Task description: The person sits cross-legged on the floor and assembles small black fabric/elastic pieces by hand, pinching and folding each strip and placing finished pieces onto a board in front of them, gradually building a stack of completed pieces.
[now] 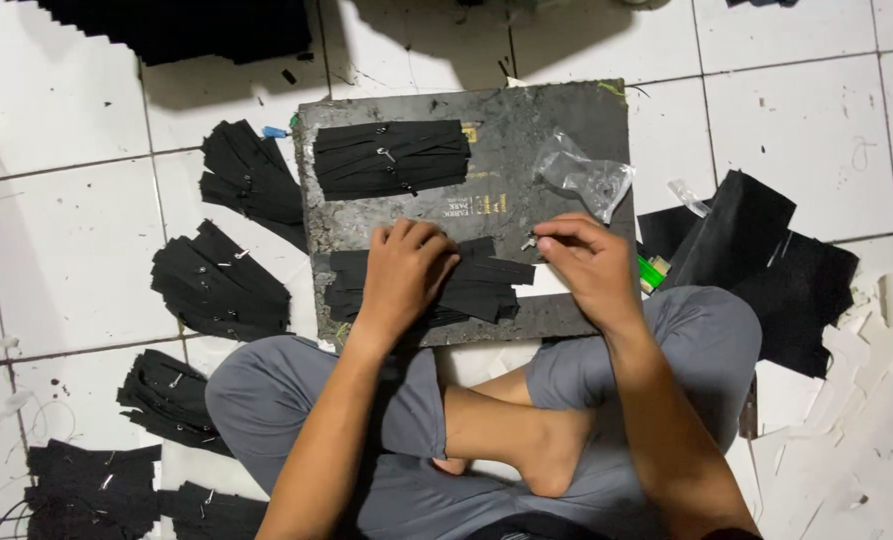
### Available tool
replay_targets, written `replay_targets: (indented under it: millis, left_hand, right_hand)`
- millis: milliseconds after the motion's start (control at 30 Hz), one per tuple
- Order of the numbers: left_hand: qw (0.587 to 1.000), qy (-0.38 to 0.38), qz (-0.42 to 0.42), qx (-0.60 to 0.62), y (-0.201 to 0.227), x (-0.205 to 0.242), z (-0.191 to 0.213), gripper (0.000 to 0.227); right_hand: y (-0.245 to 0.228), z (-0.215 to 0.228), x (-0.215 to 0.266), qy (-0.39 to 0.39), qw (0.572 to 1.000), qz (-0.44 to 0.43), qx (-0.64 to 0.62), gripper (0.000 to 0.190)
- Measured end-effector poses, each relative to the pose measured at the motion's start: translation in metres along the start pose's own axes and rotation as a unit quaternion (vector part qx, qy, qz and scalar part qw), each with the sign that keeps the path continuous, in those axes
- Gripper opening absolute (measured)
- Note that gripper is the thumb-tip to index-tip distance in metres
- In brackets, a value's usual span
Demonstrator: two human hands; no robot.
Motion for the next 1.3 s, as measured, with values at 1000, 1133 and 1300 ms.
replay_targets:
  millis: [1000, 1133, 1300]
  left_hand:
    - [0.634, -0.007, 0.367, 0.681, 0.088, 0.009, 0.009, 0.04]
    - [0.746, 0.015, 0.355, 0.563, 0.066, 0.008, -0.004, 0.021]
    - [0.754, 0.006, 0.36, 0.549, 0.059, 0.019, -0.016, 0.015]
  right_hand:
    - [-0.007, -0.023, 0.046, -0.042, 0.996, 0.075, -0.019, 0.016]
    - [0.002, -0.018, 0.048, -0.055, 0.997, 0.045, -0.011, 0.016]
    - [-0.001, -0.022, 0.051, -0.104, 0.994, 0.008, -0.016, 0.012]
Point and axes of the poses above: each hand's wrist, its own x-axis away from the middle knuckle, its own z-axis out of the back of the hand, y = z × x, the point moved 1 cm from there along -x, towards the middle knuckle, and after that the axes turned 9 degrees about z, right-handed, at the moved point
